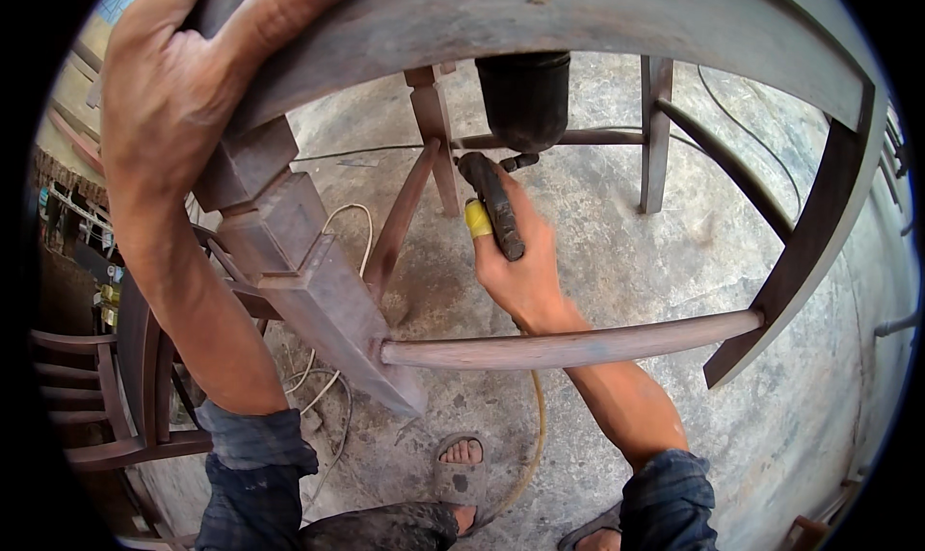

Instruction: The person uses a handheld spray gun to apply a dark finish to a wooden chair. They rotate the chair to coat the legs, seat, and backrest, then move to a second chair and repeat the process.

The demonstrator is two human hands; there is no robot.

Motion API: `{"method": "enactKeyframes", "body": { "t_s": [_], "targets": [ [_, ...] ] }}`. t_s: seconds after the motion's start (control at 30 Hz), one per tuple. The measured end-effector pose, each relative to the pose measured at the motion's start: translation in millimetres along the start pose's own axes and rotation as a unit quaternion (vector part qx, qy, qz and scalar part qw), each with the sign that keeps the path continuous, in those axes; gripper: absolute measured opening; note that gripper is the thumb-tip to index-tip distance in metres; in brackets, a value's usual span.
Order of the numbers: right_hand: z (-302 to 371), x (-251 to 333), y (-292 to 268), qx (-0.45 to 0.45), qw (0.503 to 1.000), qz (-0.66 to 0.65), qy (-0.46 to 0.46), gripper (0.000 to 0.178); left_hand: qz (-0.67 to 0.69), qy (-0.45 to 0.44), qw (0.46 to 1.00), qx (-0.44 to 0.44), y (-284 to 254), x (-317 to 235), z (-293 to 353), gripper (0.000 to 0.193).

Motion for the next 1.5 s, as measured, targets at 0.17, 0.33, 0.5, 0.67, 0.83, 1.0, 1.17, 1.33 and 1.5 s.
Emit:
{"method": "enactKeyframes", "body": {
  "t_s": [0.17, 0.33, 0.5, 0.67, 0.83, 1.0, 1.17, 1.33, 1.5],
  "targets": [
    [-6.9, 4.6, 0.4, -0.018, 0.999, -0.003, -0.026, 0.045, 0.027, -0.027, 0.999, 0.009, -1.4, 7.2, -0.1, 0.040],
    [-20.2, 15.2, 2.5, -0.014, 0.999, -0.033, -0.013, 0.045, 0.063, -0.024, 0.998, 0.018, -7.7, 11.8, -0.4, 0.038],
    [-22.7, 4.3, 2.0, -0.031, 0.996, -0.064, -0.044, 0.045, 0.045, 0.006, 0.999, 0.029, -4.7, 13.4, -0.3, 0.038],
    [-5.0, -0.5, -3.2, 0.014, 1.000, 0.007, -0.004, 0.045, 0.056, -0.010, 0.998, 0.006, -1.7, 12.5, 1.8, 0.039],
    [6.8, -12.0, -7.8, 0.031, 0.998, 0.045, -0.006, 0.045, 0.030, 0.008, 0.999, 0.008, -3.4, 4.5, 1.8, 0.040],
    [8.5, -13.2, -7.8, 0.023, 0.999, -0.011, 0.038, 0.046, 0.060, 0.000, 0.998, 0.016, -2.6, 13.0, 0.1, 0.039],
    [-1.3, -2.7, -5.7, 0.001, 1.000, 0.001, 0.000, 0.045, 0.051, 0.030, 0.998, 0.015, -2.3, 8.0, 2.0, 0.039],
    [6.6, -7.5, -8.0, 0.038, 0.999, 0.021, 0.029, 0.045, 0.047, 0.005, 0.998, 0.031, -6.1, 8.9, 0.5, 0.039],
    [11.0, -7.8, -5.9, 0.037, 0.998, 0.034, 0.025, 0.044, 0.063, 0.019, 0.998, 0.010, -4.0, 9.9, 2.6, 0.039]
  ]
}}
Point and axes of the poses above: each hand's wrist, its own z-axis away from the middle knuckle, its own y-axis out of the palm, x = y × z, the point moved 3 cm from there along -z, towards the middle knuckle, and after that the axes turned 4 degrees about z, right-handed, at the moved point
